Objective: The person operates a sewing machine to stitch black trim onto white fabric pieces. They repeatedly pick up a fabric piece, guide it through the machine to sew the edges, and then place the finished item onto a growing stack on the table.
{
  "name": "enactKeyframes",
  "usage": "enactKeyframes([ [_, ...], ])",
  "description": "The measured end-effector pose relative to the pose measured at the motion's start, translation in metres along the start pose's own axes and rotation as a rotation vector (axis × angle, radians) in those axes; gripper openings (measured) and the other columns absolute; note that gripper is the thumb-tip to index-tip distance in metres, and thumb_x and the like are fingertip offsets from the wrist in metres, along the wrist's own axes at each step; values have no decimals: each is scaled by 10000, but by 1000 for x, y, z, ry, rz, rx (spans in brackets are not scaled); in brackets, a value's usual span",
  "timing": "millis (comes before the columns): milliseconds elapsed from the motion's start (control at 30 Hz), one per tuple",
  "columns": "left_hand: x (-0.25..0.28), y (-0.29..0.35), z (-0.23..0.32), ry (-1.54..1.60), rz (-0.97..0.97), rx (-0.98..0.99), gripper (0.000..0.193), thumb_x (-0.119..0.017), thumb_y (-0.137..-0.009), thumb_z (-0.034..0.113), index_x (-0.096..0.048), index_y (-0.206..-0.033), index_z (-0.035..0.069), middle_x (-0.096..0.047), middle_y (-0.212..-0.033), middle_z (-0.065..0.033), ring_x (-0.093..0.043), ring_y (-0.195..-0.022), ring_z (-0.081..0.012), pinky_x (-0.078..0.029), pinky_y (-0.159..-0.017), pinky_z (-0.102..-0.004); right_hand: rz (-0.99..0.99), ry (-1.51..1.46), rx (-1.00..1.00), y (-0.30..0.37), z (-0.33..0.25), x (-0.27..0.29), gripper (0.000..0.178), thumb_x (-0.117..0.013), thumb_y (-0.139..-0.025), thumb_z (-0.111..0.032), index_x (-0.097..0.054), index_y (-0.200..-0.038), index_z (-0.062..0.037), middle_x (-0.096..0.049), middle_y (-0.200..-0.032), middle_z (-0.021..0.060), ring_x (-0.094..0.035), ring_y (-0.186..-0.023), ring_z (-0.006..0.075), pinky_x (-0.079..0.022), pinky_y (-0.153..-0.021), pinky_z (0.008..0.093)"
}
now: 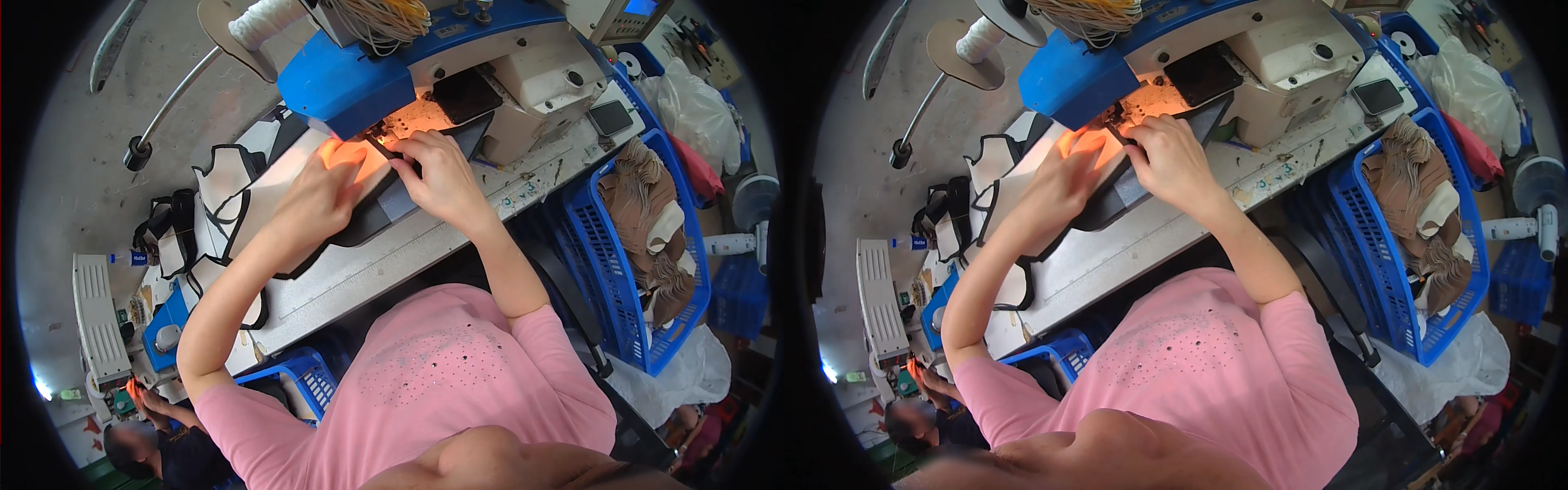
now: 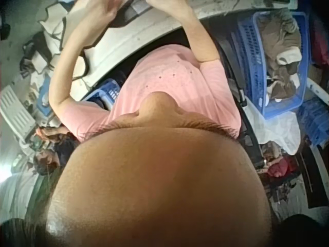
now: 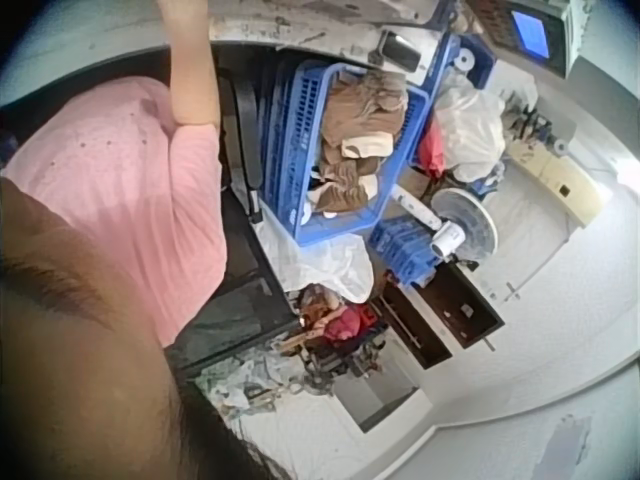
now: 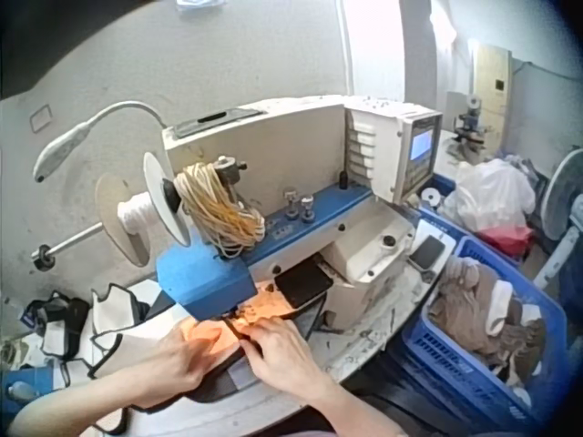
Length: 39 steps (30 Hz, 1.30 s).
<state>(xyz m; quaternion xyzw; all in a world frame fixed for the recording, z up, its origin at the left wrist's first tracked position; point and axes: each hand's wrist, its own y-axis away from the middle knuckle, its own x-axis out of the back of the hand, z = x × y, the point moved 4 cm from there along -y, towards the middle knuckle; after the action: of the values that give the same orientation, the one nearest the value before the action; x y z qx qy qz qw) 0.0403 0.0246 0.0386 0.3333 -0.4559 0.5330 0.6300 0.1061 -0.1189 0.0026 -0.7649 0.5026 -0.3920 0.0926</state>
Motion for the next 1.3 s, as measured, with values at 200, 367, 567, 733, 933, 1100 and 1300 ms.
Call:
enactKeyframes([
  [200, 15, -11, -9, -48, -82, 26, 321, -573, -812, 148, -562, -1130, 108, -515, -1001, -172, -520, -932, -342, -427, -791, -400, -46, -10, -60, -1, -1, 2, 130, -583, -741, -86, -638, -828, -7, -588, -771, 117, -556, -779, 284, -404, -737, 376],
  [367, 17, -20, -25, -221, -139, 7, 330, -615, -793, 207, -605, -1123, 195, -514, -856, -156, -535, -822, -311, -439, -708, -377, -30, -40, -52, 0, 0, 2, 121, -582, -740, -82, -641, -816, -9, -585, -757, 110, -557, -768, 277, -405, -730, 370],
  [567, 18, -20, -31, -311, -29, -189, 313, -610, -794, 212, -623, -1105, 181, -545, -671, -149, -466, -777, -293, -408, -744, -350, -12, -62, -42, 0, 1, 2, 112, -578, -739, -77, -647, -801, -14, -580, -740, 108, -555, -741, 279, -408, -720, 371],
  [733, 18, -18, -34, -341, 14, -133, 308, -599, -804, 202, -620, -1108, 162, -567, -870, -152, -477, -884, -299, -415, -805, -345, -12, -74, -32, 0, 2, 2, 110, -575, -737, -73, -649, -796, -18, -575, -732, 108, -551, -734, 283, -409, -716, 372],
  [933, 10, -10, -23, -223, -28, 123, 333, -577, -811, 174, -580, -1139, 118, -455, -1134, -192, -453, -1000, -338, -404, -875, -367, -28, -63, -4, 1, 1, 3, 119, -594, -740, -55, -641, -837, -4, -580, -736, 109, -543, -728, 270, -424, -680, 354],
  [1100, 6, -6, -1, -93, -112, 283, 366, -527, -837, 174, -527, -1195, 98, -399, -1189, -221, -384, -1073, -417, -345, -922, -424, -19, -42, 8, 1, 3, 2, 128, -598, -745, -75, -643, -842, -5, -582, -736, 106, -545, -725, 269, -424, -682, 354],
  [1300, 7, -11, 8, -88, -302, 458, 443, -535, -810, 300, -523, -1200, 92, -409, -1167, -272, -408, -1085, -420, -307, -945, -424, -98, -40, -38, 0, -1, 2, 154, -631, -726, -144, -657, -814, -21, -579, -742, 94, -543, -753, 263, -410, -726, 355],
])
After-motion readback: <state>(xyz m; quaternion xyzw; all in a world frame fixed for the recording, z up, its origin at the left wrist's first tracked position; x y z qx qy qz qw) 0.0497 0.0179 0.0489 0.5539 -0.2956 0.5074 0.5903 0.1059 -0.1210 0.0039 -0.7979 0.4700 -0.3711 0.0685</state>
